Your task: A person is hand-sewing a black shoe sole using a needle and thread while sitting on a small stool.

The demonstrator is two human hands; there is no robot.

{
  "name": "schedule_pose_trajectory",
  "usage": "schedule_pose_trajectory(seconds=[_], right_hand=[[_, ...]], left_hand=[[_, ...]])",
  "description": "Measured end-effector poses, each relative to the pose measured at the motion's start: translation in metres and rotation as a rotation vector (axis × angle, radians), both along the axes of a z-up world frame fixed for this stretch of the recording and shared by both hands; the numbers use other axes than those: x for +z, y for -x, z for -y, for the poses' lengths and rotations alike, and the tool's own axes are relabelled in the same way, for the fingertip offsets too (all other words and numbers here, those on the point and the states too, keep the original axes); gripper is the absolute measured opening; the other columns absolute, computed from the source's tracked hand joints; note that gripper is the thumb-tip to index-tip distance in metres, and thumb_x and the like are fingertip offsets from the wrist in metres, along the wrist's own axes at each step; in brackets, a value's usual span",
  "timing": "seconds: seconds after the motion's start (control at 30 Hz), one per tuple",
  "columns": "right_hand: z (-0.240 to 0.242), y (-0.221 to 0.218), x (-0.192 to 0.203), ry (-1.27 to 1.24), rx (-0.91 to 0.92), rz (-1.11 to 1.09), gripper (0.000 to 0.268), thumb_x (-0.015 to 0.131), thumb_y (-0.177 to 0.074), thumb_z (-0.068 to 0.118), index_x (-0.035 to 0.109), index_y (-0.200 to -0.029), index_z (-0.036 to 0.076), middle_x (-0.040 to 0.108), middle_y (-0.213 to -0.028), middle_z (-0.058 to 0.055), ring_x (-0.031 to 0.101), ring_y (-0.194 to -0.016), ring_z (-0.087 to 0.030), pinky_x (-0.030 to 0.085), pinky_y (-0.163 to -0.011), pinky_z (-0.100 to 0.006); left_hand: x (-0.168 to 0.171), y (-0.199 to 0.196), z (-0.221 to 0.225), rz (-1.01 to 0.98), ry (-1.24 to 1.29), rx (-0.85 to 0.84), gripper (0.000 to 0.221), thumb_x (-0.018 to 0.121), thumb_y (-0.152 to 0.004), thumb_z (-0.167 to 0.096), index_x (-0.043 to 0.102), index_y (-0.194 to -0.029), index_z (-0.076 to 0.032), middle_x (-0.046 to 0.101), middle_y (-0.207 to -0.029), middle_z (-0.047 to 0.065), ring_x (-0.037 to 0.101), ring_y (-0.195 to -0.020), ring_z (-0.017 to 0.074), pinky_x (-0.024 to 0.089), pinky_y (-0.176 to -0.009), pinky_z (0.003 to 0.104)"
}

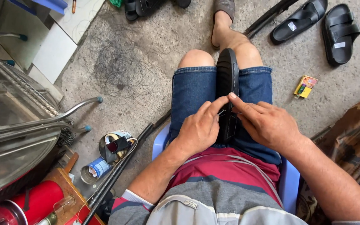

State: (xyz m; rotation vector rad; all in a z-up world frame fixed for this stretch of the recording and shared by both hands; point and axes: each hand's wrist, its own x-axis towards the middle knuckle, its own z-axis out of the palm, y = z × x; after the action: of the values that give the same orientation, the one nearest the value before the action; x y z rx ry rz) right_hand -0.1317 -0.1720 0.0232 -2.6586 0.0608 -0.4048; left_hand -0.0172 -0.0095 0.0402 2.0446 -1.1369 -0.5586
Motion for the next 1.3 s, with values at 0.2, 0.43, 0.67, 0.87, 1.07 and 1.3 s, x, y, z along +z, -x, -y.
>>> schedule_pose_trajectory(seconds=[0.2, 0.43, 0.67, 0.87, 1.07, 1.3], right_hand=[[0.009, 0.015, 0.008, -0.075, 0.055, -0.135, 0.057, 0.052, -0.078, 0.012, 0.044, -0.135, 0.011, 0.064, -0.075, -0.007, 0.059, -0.064, -0.025, 0.052, -0.056, -0.034], [0.038, 0.039, 0.022, -0.048, -0.038, -0.471, 0.062, 0.048, -0.081, 0.017, 0.029, -0.14, 0.02, 0.059, -0.119, 0.01, 0.057, -0.071, -0.026, 0.051, -0.059, -0.045], [0.033, 0.031, 0.033, -0.212, 0.018, -0.409, 0.057, 0.047, -0.084, 0.014, 0.031, -0.139, 0.017, 0.065, -0.104, 0.004, 0.058, -0.073, -0.025, 0.048, -0.064, -0.041], [0.038, 0.035, 0.029, -0.495, 0.104, -0.315, 0.059, 0.051, -0.084, 0.013, 0.029, -0.138, 0.019, 0.066, -0.112, 0.001, 0.067, -0.091, -0.017, 0.049, -0.079, -0.03], [0.007, 0.02, -0.009, -0.916, -0.413, -0.255, 0.034, 0.065, -0.078, 0.029, 0.064, -0.112, 0.022, 0.045, -0.056, 0.005, 0.042, -0.053, -0.004, 0.035, -0.051, -0.02], [-0.017, 0.007, -0.006, -1.318, -0.379, -0.169, 0.018, 0.058, -0.084, 0.025, 0.065, -0.087, 0.009, 0.047, -0.048, -0.002, 0.043, -0.038, -0.009, 0.033, -0.036, -0.02]], left_hand=[[0.005, -0.001, 0.003, -0.017, -0.216, -0.153, 0.053, 0.038, -0.083, -0.005, 0.043, -0.132, -0.025, 0.046, -0.082, 0.007, 0.059, -0.061, 0.0382, 0.053, -0.055, 0.048], [0.01, -0.009, 0.005, -0.043, -0.293, -0.146, 0.046, 0.044, -0.084, -0.014, 0.044, -0.126, -0.032, 0.046, -0.111, 0.005, 0.06, -0.089, 0.0289, 0.053, -0.056, 0.05], [0.005, 0.004, 0.013, 0.055, -0.074, -0.039, 0.039, 0.068, -0.077, -0.036, 0.058, -0.113, -0.025, 0.047, -0.11, 0.002, 0.059, -0.094, 0.021, 0.055, -0.055, 0.045], [-0.004, 0.006, 0.018, 0.034, 0.04, -0.01, 0.012, 0.061, -0.083, -0.023, 0.065, -0.093, -0.021, 0.05, -0.094, 0.001, 0.058, -0.085, 0.0175, 0.051, -0.062, 0.035], [-0.002, 0.01, 0.02, -0.079, 0.07, 0.051, 0.008, 0.062, -0.08, -0.023, 0.067, -0.085, -0.02, 0.052, -0.088, 0.0, 0.059, -0.07, 0.0158, 0.049, -0.059, 0.031], [-0.026, 0.012, 0.009, -0.228, 0.078, 0.177, 0.008, 0.057, -0.081, -0.018, 0.063, -0.084, -0.016, 0.055, -0.09, 0.002, 0.059, -0.085, 0.0149, 0.042, -0.081, 0.027]])
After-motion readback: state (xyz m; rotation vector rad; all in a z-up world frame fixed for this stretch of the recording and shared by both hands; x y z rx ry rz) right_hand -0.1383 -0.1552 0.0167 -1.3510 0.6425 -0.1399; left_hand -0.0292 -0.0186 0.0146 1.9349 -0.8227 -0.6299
